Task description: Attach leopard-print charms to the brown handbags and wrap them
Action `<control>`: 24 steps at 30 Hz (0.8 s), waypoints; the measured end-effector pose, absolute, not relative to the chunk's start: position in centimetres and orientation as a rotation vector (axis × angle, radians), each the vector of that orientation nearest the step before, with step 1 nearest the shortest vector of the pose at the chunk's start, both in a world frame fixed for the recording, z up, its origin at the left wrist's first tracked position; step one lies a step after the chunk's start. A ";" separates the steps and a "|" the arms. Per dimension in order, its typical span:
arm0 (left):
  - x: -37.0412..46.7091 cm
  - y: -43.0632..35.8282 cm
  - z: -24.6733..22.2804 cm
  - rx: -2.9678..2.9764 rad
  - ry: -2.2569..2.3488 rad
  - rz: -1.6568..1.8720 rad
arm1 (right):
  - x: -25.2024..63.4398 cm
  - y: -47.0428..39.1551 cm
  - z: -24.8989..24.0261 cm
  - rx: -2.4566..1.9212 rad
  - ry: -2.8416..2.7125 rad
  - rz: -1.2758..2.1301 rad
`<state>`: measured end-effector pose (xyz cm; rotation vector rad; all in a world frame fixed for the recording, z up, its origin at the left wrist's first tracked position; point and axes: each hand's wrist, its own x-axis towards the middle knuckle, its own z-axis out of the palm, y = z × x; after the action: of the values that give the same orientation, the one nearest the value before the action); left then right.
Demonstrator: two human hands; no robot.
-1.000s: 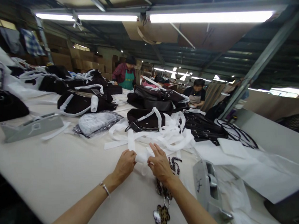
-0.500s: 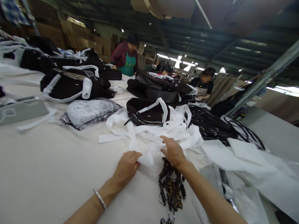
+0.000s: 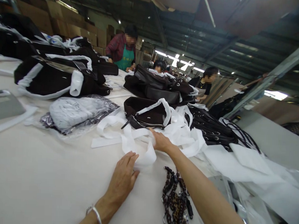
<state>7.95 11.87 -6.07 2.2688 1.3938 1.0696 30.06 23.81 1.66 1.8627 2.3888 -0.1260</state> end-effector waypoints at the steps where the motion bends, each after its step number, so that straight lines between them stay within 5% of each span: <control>1: 8.0 11.9 -6.2 2.269 1.400 1.084 | 30.4 24.0 1.6 1.851 2.367 -0.124; 16: 8.3 11.5 -6.4 2.328 1.425 1.086 | 45.6 25.9 2.2 1.914 1.824 0.618; 24: 8.4 11.3 -5.8 2.237 1.367 0.994 | 44.3 25.8 1.9 2.268 1.854 0.403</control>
<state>8.45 11.31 -5.80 2.2372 1.3668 0.9941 44.30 25.77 1.89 2.2681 1.8535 0.4034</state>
